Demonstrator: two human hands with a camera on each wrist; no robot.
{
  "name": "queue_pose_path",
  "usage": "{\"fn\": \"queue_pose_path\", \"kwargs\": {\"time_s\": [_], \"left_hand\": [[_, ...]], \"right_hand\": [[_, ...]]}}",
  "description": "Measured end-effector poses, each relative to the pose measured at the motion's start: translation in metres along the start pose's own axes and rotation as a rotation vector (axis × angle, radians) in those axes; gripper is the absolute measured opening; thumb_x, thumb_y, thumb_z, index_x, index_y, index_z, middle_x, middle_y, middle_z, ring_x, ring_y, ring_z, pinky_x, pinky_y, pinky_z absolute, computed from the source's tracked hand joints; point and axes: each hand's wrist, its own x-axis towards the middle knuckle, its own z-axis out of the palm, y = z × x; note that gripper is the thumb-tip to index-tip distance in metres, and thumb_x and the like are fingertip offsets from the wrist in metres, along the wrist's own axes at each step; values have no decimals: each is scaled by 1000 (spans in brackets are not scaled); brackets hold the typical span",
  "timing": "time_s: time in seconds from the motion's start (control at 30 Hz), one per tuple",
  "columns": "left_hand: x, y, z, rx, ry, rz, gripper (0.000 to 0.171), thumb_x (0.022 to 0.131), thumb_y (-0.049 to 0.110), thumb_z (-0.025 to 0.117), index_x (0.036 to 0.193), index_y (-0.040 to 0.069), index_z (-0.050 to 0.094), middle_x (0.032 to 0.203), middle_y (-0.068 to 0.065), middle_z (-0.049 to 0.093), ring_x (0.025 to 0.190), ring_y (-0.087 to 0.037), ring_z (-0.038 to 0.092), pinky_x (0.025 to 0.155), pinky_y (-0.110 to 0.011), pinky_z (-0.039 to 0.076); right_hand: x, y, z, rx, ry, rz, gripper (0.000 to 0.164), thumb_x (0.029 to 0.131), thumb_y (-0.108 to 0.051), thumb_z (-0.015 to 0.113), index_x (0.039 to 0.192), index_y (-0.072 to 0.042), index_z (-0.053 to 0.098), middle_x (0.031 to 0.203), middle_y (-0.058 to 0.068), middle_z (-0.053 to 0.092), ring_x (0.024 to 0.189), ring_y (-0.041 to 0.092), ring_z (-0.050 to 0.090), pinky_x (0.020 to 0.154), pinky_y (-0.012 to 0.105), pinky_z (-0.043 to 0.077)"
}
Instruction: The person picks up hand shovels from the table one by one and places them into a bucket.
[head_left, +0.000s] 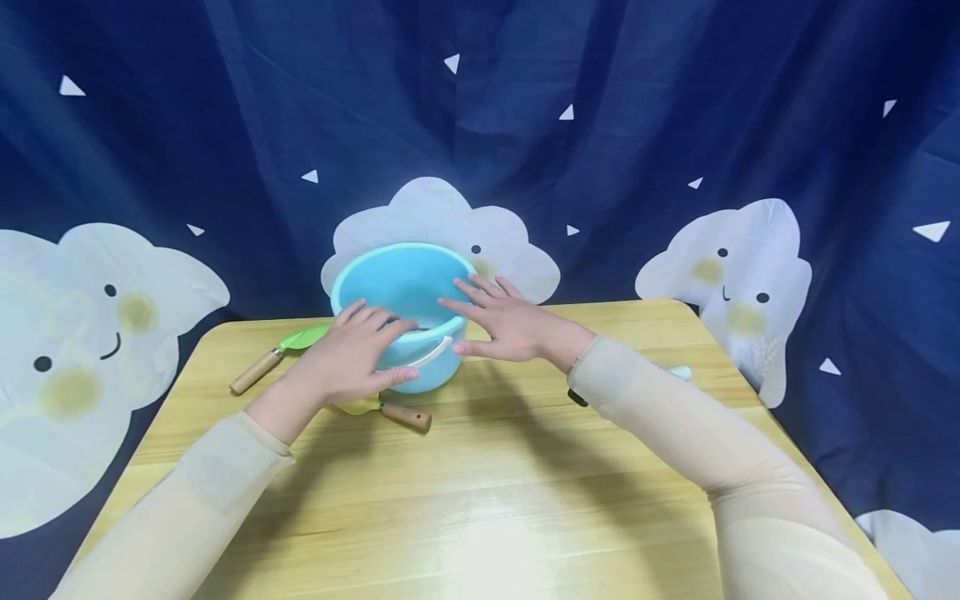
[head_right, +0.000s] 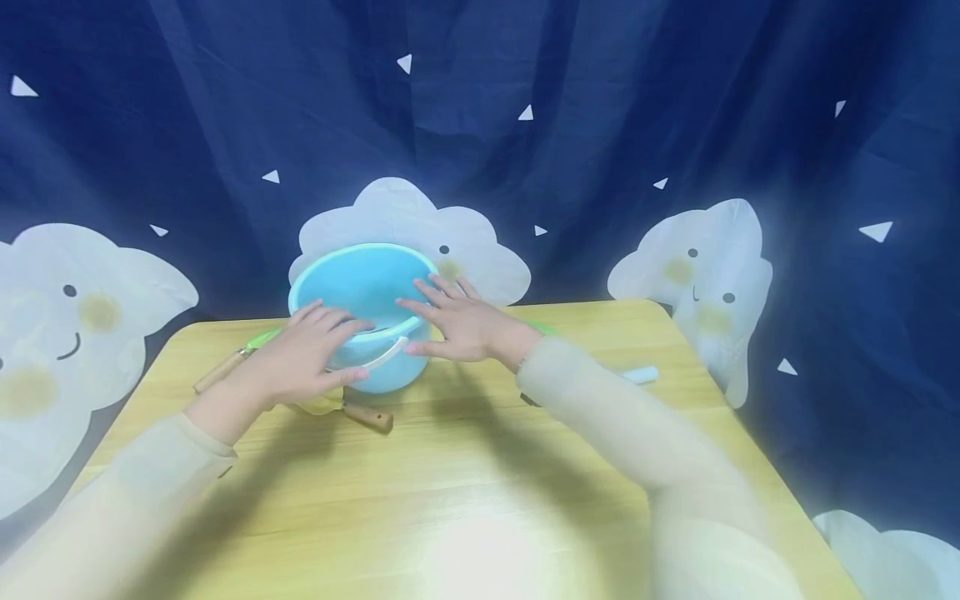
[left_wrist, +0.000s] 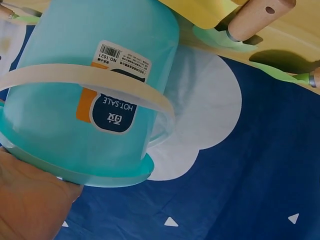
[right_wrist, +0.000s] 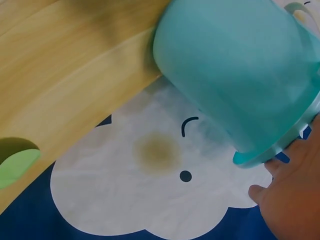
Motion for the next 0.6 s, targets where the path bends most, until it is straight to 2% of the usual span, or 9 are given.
{"fn": "queue_pose_path", "kwargs": {"time_s": [0.13,0.3,0.4,0.5,0.6], "left_hand": [[0,0,0,-1,2,-1,69,94,63,53,142,14,53,137,-8,57,131,-30,45,116,-57,17],[0,-1,3,16,31,9,65,94,62,54,135,11,57,130,-7,61,124,-30,51,110,-53,28],[0,-1,5,21,34,1,66,95,65,50,130,11,60,124,-6,64,118,-29,54,104,-52,33],[0,-2,6,17,43,-9,61,95,65,49,122,11,62,114,-4,66,108,-26,57,98,-50,36],[1,-2,6,8,54,-12,53,97,60,50,115,11,63,106,-1,66,100,-24,58,93,-48,37]], "right_hand": [[8,0,2,30,13,-16,75,97,-72,30,160,-31,20,168,8,8,154,27,-2,120,53,0],[17,0,4,67,29,-46,76,98,-71,28,158,-26,29,165,10,20,154,28,1,121,49,0],[22,-1,5,76,39,-57,75,98,-71,27,156,-23,35,163,10,28,154,27,4,121,47,0],[27,-2,7,71,55,-65,70,100,-67,31,152,-21,43,159,9,37,153,27,12,122,45,-1],[31,-2,8,53,82,-81,63,102,-61,36,144,-18,53,151,6,48,149,26,25,122,44,0]]}}
